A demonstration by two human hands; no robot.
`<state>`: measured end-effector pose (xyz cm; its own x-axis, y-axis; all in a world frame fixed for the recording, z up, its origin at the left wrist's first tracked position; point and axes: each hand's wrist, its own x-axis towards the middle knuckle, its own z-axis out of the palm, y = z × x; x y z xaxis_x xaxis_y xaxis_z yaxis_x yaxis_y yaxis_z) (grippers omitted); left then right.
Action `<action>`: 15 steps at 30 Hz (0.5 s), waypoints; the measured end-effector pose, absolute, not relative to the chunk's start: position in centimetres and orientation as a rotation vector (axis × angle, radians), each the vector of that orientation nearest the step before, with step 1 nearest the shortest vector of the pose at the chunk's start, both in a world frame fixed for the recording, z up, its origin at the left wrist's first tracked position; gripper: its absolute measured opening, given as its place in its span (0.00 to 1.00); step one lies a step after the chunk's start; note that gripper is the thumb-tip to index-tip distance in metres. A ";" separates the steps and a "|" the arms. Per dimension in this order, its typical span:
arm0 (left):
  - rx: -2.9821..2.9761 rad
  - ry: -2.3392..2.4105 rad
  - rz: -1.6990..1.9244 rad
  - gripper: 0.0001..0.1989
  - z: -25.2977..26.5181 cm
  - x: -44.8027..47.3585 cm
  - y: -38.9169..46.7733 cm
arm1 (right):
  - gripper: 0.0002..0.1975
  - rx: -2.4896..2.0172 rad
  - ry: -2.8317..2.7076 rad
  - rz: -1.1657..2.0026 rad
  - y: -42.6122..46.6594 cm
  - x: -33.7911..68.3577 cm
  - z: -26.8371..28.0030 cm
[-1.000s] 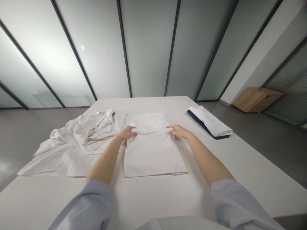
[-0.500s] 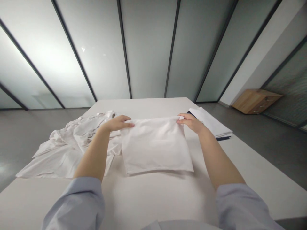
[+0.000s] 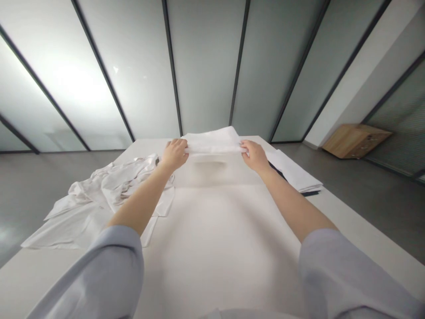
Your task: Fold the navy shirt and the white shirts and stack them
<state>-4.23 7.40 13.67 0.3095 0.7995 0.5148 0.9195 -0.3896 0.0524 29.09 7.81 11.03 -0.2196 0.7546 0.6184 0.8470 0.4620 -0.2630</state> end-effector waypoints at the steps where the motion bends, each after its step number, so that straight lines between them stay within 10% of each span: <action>1: -2.369 -1.557 -0.617 0.19 12.1 -4.1 7.1 | 0.23 -1.350 -2.061 -0.171 7.4 29.0 9.5; 15: -2.583 -1.864 -0.347 0.27 0.9 -2.9 4.0 | 0.26 -1.531 -2.312 0.164 4.3 28.4 0.2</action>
<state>-2.92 4.03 0.91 0.3003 0.9438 0.1377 0.9302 -0.3218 0.1765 28.42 4.28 0.17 -0.3468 0.9085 0.2332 0.8663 0.4056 -0.2915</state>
